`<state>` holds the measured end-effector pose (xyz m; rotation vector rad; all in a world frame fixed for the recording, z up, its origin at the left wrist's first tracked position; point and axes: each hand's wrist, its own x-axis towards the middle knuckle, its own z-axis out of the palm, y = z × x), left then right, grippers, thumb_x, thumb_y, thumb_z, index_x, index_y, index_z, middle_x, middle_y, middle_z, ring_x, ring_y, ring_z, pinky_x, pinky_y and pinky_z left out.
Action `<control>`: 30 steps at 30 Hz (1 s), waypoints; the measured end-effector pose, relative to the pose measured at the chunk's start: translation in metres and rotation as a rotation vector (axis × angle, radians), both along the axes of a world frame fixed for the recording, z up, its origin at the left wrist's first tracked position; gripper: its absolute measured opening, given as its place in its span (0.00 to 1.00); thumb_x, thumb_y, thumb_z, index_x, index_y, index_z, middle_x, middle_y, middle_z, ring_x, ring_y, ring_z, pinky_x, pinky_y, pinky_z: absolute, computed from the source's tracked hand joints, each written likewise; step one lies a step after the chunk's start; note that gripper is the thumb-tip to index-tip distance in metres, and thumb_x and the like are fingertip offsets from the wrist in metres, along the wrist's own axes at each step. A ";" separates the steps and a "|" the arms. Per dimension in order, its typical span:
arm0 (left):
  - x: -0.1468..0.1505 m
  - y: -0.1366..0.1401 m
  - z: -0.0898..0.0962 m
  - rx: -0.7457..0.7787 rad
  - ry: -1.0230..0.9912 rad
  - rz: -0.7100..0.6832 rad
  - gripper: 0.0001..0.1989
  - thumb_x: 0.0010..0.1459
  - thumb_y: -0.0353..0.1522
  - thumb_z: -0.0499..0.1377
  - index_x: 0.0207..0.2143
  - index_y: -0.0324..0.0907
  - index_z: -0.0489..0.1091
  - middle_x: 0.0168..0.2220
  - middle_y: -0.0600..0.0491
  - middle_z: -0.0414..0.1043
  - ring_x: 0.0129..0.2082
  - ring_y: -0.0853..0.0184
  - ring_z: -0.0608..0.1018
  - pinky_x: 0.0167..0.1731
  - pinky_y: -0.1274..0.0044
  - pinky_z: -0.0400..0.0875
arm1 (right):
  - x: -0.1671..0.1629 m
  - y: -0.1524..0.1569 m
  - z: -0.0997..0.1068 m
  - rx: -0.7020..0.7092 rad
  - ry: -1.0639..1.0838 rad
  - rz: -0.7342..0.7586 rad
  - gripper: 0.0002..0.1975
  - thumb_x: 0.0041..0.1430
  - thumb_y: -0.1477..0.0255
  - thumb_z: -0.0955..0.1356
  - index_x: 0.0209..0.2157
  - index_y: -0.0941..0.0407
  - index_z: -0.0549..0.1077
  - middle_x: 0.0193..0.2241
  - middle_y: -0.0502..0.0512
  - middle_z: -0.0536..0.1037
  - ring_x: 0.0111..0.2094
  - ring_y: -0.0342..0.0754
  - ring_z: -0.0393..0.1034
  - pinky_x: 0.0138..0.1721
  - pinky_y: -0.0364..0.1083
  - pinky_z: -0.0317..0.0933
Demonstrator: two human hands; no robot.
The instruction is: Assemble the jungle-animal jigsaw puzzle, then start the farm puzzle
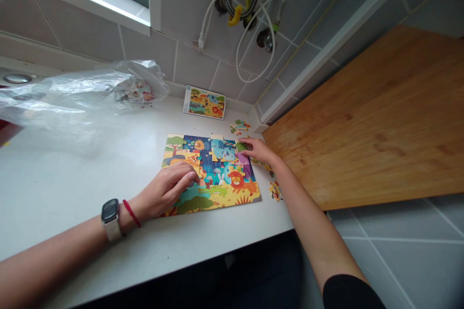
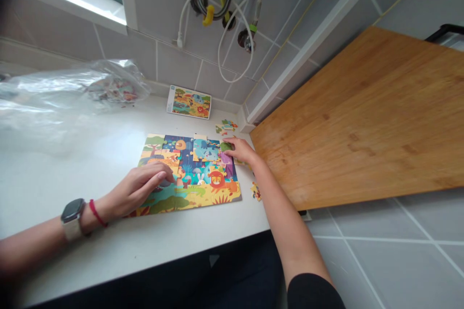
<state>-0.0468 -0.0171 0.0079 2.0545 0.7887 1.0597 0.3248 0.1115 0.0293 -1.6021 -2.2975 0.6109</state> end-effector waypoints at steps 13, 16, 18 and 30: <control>0.000 0.000 -0.004 0.007 0.006 0.003 0.21 0.77 0.38 0.47 0.37 0.43 0.77 0.36 0.52 0.78 0.35 0.67 0.78 0.38 0.77 0.71 | 0.049 0.025 0.006 0.040 -0.078 -0.196 0.27 0.52 0.75 0.78 0.55 0.58 0.81 0.56 0.66 0.81 0.57 0.63 0.77 0.62 0.61 0.67; -0.001 0.000 -0.005 0.000 0.002 0.005 0.21 0.77 0.37 0.47 0.38 0.43 0.77 0.35 0.53 0.78 0.34 0.68 0.78 0.38 0.78 0.71 | 0.051 0.031 0.001 0.003 -0.083 -0.171 0.30 0.44 0.78 0.80 0.53 0.56 0.82 0.56 0.62 0.82 0.58 0.63 0.76 0.64 0.61 0.64; -0.001 0.000 -0.005 0.000 -0.002 0.005 0.21 0.77 0.37 0.47 0.38 0.43 0.77 0.35 0.53 0.78 0.34 0.68 0.78 0.38 0.78 0.71 | 0.050 0.035 -0.002 -0.007 -0.078 -0.177 0.30 0.44 0.79 0.80 0.52 0.57 0.82 0.54 0.63 0.83 0.57 0.62 0.77 0.63 0.60 0.65; 0.001 0.001 -0.007 -0.029 -0.016 -0.003 0.22 0.77 0.39 0.47 0.38 0.43 0.78 0.36 0.51 0.78 0.36 0.67 0.78 0.39 0.77 0.72 | 0.055 0.027 0.005 0.142 0.129 -0.377 0.25 0.44 0.70 0.80 0.47 0.60 0.83 0.42 0.62 0.83 0.39 0.54 0.77 0.47 0.54 0.72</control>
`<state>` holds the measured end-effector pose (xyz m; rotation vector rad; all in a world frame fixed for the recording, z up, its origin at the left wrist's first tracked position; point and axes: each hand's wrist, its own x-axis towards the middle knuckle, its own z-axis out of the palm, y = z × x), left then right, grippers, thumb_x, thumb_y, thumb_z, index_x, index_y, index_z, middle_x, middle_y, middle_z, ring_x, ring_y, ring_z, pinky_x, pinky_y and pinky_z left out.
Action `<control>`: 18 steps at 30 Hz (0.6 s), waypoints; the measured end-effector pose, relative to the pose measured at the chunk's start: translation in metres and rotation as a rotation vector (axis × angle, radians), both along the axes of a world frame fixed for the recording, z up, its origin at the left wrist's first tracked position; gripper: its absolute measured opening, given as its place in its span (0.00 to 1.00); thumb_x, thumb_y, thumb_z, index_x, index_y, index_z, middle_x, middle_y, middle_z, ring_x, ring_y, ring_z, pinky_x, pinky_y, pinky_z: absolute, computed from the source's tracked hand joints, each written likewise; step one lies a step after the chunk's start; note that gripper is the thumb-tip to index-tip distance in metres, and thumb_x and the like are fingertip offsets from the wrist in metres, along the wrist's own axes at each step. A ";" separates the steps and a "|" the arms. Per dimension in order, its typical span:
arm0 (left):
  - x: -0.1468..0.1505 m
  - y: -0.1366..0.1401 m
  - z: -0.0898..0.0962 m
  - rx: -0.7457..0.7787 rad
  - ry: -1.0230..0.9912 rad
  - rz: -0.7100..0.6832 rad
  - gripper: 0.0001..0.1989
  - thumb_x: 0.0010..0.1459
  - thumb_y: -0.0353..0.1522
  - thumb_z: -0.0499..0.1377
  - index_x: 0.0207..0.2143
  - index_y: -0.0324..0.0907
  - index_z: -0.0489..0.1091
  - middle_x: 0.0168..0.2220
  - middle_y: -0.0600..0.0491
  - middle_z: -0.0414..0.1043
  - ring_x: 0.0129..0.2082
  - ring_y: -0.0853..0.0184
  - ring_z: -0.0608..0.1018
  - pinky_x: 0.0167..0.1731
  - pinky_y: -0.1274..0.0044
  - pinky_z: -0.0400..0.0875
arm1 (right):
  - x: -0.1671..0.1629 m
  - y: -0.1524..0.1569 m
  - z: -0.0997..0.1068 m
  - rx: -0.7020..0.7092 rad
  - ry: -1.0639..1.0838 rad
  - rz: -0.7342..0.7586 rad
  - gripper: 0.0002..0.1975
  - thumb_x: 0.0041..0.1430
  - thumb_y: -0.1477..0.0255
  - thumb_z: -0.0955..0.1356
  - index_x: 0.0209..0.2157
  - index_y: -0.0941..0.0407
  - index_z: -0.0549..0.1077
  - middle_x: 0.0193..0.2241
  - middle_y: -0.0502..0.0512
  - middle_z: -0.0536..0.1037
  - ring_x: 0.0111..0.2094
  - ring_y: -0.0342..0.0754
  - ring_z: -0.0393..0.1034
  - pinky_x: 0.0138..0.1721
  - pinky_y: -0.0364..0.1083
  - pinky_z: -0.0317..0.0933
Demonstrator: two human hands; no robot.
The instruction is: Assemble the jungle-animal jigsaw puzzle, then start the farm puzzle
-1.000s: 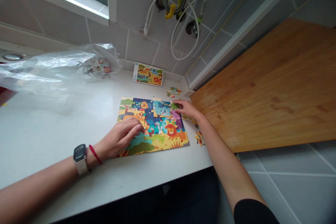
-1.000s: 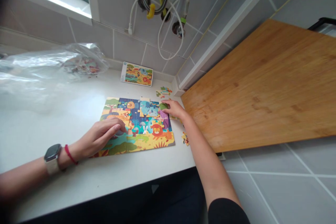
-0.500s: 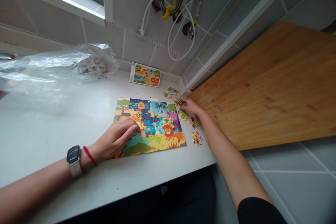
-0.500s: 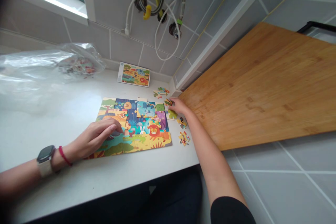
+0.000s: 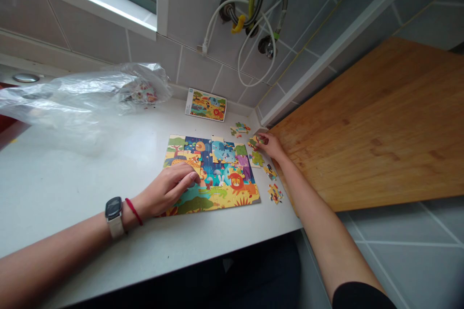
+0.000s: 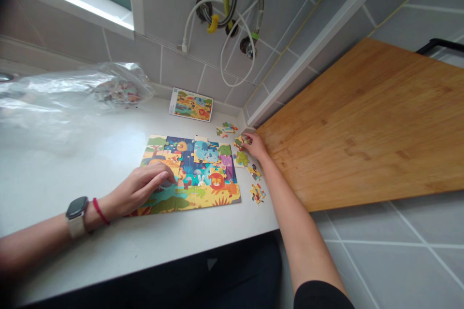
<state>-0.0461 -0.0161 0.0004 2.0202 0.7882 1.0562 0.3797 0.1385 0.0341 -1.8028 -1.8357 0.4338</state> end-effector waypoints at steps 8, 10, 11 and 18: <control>0.000 -0.002 0.004 0.017 0.022 0.023 0.19 0.77 0.38 0.48 0.40 0.44 0.77 0.37 0.53 0.79 0.36 0.67 0.80 0.38 0.77 0.73 | -0.042 -0.053 0.021 0.019 0.462 0.008 0.25 0.51 0.55 0.78 0.46 0.56 0.83 0.42 0.60 0.86 0.37 0.51 0.79 0.39 0.49 0.74; 0.001 -0.003 0.003 -0.001 0.010 0.052 0.14 0.76 0.38 0.51 0.50 0.45 0.74 0.38 0.53 0.81 0.36 0.67 0.81 0.38 0.77 0.74 | -0.074 -0.078 0.024 -0.077 0.588 0.105 0.23 0.51 0.55 0.79 0.45 0.55 0.84 0.40 0.58 0.87 0.36 0.50 0.80 0.37 0.47 0.74; 0.002 -0.003 0.002 -0.006 0.005 0.067 0.13 0.75 0.38 0.53 0.55 0.45 0.71 0.38 0.54 0.81 0.36 0.67 0.81 0.38 0.77 0.74 | -0.091 -0.090 0.023 -0.122 0.620 0.149 0.22 0.51 0.56 0.80 0.44 0.55 0.84 0.38 0.57 0.87 0.35 0.49 0.80 0.36 0.46 0.73; 0.004 -0.002 -0.004 0.062 0.022 0.130 0.18 0.69 0.37 0.62 0.60 0.47 0.69 0.44 0.52 0.82 0.39 0.66 0.83 0.42 0.74 0.78 | -0.187 -0.133 -0.002 -0.272 0.833 0.328 0.17 0.51 0.58 0.81 0.36 0.56 0.84 0.29 0.52 0.85 0.28 0.45 0.77 0.31 0.44 0.73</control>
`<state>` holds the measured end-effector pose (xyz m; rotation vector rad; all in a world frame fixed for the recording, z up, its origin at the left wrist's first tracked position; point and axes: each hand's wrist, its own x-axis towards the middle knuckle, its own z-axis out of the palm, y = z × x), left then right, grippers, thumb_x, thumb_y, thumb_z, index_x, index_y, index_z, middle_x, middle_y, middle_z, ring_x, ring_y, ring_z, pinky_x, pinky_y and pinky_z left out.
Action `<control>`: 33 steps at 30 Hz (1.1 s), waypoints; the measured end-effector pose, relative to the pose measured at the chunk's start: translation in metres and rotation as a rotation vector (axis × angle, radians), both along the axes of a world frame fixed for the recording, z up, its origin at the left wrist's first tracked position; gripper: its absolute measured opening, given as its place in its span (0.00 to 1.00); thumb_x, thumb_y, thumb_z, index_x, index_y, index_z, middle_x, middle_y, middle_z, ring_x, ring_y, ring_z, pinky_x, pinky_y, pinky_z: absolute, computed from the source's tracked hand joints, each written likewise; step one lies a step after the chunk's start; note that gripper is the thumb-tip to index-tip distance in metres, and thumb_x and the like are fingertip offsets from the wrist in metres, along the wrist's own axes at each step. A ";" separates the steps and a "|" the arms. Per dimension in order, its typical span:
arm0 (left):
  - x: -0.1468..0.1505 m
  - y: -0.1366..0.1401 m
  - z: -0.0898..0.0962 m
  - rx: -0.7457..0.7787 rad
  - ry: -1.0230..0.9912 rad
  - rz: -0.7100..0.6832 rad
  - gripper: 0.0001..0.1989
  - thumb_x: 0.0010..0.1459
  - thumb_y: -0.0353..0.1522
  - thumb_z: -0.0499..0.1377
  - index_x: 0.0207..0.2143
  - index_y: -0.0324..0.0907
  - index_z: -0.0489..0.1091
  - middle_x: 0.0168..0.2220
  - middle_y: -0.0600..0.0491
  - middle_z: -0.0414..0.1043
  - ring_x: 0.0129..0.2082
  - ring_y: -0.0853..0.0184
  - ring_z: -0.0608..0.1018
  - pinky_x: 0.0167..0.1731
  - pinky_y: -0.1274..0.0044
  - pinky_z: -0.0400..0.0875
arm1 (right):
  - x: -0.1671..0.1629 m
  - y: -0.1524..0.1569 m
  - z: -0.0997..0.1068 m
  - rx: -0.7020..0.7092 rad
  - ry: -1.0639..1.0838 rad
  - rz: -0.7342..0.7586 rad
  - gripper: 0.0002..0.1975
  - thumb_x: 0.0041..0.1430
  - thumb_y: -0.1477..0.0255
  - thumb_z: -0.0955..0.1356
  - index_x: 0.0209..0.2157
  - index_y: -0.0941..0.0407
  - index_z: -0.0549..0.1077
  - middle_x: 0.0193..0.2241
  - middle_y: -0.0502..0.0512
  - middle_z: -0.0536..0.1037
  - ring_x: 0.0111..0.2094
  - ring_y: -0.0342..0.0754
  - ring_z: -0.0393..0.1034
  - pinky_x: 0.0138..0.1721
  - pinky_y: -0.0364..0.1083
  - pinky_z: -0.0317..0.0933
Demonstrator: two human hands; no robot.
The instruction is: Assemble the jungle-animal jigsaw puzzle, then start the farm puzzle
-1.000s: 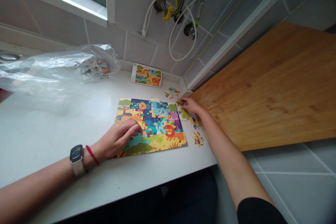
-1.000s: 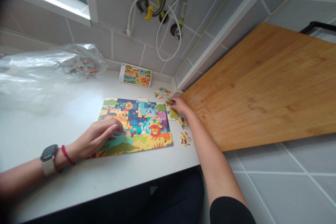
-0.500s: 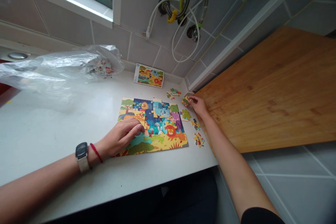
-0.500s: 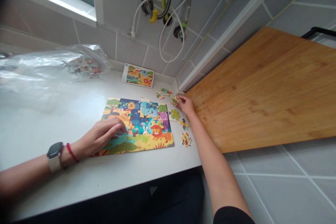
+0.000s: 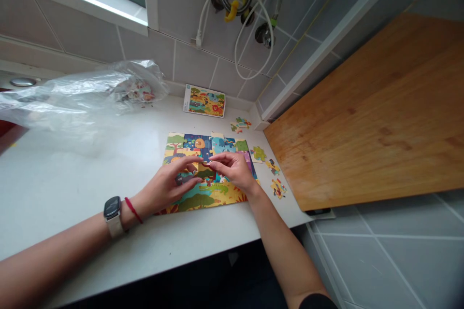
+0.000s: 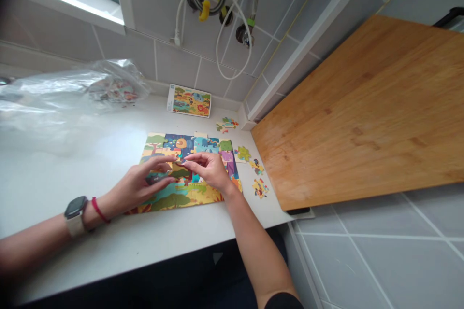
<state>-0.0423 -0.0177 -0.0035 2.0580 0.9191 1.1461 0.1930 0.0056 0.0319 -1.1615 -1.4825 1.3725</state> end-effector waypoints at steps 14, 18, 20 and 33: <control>-0.001 0.000 0.004 -0.090 -0.014 0.054 0.14 0.71 0.36 0.59 0.56 0.44 0.76 0.39 0.52 0.84 0.33 0.67 0.85 0.36 0.77 0.82 | -0.003 -0.006 -0.007 0.005 0.108 -0.080 0.19 0.51 0.53 0.79 0.34 0.53 0.80 0.20 0.46 0.78 0.21 0.44 0.73 0.26 0.46 0.72; -0.001 -0.001 0.007 -0.095 -0.013 0.055 0.15 0.70 0.35 0.59 0.56 0.43 0.74 0.35 0.54 0.83 0.31 0.68 0.84 0.33 0.78 0.80 | -0.003 -0.005 -0.009 0.028 0.142 -0.108 0.18 0.52 0.54 0.79 0.35 0.54 0.79 0.20 0.46 0.77 0.21 0.43 0.72 0.26 0.44 0.70; -0.001 -0.002 0.008 -0.100 -0.017 0.051 0.16 0.69 0.35 0.60 0.56 0.43 0.73 0.33 0.54 0.82 0.30 0.69 0.83 0.33 0.78 0.80 | -0.002 -0.005 -0.010 0.037 0.158 -0.128 0.19 0.53 0.54 0.79 0.35 0.54 0.79 0.20 0.46 0.77 0.20 0.43 0.71 0.25 0.43 0.69; 0.000 -0.002 0.011 -0.069 0.000 0.037 0.15 0.65 0.36 0.66 0.52 0.44 0.74 0.32 0.55 0.79 0.31 0.67 0.81 0.37 0.75 0.81 | -0.002 -0.001 -0.015 0.005 0.274 -0.135 0.19 0.52 0.56 0.79 0.35 0.56 0.78 0.18 0.46 0.77 0.19 0.42 0.71 0.24 0.43 0.70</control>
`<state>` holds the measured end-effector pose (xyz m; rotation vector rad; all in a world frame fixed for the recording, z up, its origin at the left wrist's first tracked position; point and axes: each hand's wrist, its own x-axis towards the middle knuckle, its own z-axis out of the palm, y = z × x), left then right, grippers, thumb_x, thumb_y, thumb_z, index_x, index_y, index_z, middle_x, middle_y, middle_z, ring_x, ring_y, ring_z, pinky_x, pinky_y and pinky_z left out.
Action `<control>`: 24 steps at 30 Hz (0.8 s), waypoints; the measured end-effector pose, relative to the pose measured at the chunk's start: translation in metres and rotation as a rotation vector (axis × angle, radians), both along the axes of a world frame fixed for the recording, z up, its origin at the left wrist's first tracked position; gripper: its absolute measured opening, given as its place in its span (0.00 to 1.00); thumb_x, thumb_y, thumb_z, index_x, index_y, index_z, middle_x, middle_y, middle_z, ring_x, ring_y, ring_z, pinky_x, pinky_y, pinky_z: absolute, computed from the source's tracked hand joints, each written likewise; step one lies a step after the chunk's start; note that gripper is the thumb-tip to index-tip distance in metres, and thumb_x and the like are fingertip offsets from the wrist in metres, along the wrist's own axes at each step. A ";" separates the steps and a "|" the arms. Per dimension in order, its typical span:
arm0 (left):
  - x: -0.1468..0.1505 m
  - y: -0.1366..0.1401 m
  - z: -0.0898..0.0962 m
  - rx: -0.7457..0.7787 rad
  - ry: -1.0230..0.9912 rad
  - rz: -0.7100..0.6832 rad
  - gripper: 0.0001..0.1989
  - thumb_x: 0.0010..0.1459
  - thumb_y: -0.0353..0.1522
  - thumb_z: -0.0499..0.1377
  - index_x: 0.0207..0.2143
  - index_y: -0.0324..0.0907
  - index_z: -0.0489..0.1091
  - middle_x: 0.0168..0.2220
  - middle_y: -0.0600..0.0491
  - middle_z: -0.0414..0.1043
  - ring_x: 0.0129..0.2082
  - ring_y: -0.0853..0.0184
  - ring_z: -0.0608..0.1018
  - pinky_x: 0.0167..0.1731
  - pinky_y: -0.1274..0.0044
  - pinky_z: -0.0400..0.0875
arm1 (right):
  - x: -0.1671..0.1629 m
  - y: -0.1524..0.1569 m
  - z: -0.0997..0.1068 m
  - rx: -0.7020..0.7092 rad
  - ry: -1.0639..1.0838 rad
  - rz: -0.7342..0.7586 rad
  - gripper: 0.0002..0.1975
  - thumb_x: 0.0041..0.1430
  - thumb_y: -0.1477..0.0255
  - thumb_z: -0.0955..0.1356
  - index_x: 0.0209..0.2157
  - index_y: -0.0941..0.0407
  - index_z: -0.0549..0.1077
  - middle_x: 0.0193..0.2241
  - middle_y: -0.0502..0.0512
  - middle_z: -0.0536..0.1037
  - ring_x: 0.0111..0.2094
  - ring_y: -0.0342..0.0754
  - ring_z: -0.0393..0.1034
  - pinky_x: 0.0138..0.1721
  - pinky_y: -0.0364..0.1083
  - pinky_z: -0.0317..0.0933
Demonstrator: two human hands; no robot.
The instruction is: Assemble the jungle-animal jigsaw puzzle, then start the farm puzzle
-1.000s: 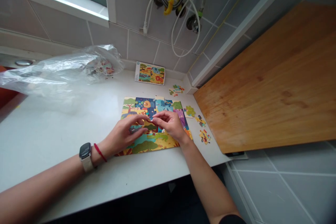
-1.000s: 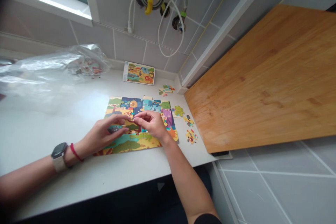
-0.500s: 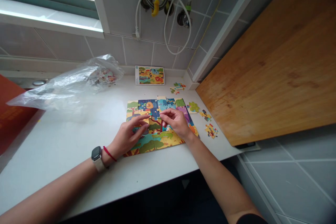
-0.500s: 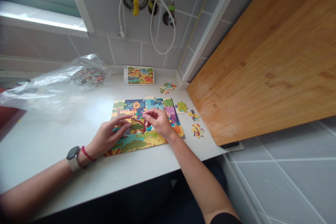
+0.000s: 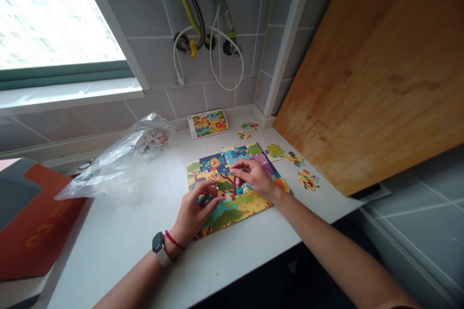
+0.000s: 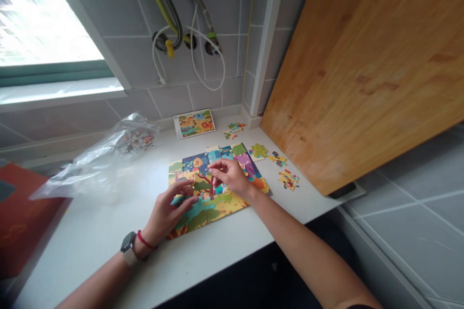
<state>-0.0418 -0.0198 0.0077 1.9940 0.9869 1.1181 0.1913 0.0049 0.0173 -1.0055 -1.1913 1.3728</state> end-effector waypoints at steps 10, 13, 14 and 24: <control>-0.004 0.003 -0.004 0.038 0.058 0.031 0.09 0.65 0.40 0.66 0.38 0.44 0.78 0.36 0.51 0.84 0.33 0.63 0.85 0.33 0.75 0.83 | 0.004 -0.002 0.001 -0.056 0.042 0.104 0.21 0.53 0.55 0.79 0.38 0.57 0.80 0.22 0.49 0.81 0.23 0.44 0.77 0.28 0.43 0.73; -0.004 0.002 -0.002 0.028 0.045 0.037 0.09 0.65 0.41 0.66 0.37 0.45 0.79 0.36 0.51 0.83 0.33 0.63 0.85 0.32 0.75 0.83 | 0.004 -0.003 0.000 -0.074 0.047 0.154 0.22 0.53 0.57 0.80 0.42 0.57 0.80 0.24 0.48 0.81 0.24 0.44 0.77 0.29 0.43 0.73; -0.004 0.001 -0.002 0.022 0.040 0.038 0.09 0.65 0.41 0.66 0.37 0.45 0.79 0.36 0.51 0.83 0.33 0.64 0.85 0.31 0.76 0.83 | 0.004 -0.004 0.000 -0.078 0.047 0.173 0.22 0.53 0.58 0.80 0.44 0.57 0.79 0.24 0.48 0.81 0.25 0.44 0.77 0.29 0.43 0.74; -0.002 0.000 0.002 0.007 0.039 0.065 0.12 0.66 0.42 0.65 0.35 0.45 0.78 0.34 0.52 0.83 0.32 0.64 0.84 0.31 0.75 0.84 | 0.006 -0.007 -0.001 -0.060 0.011 0.311 0.23 0.58 0.64 0.77 0.53 0.55 0.75 0.26 0.46 0.80 0.25 0.44 0.78 0.32 0.44 0.74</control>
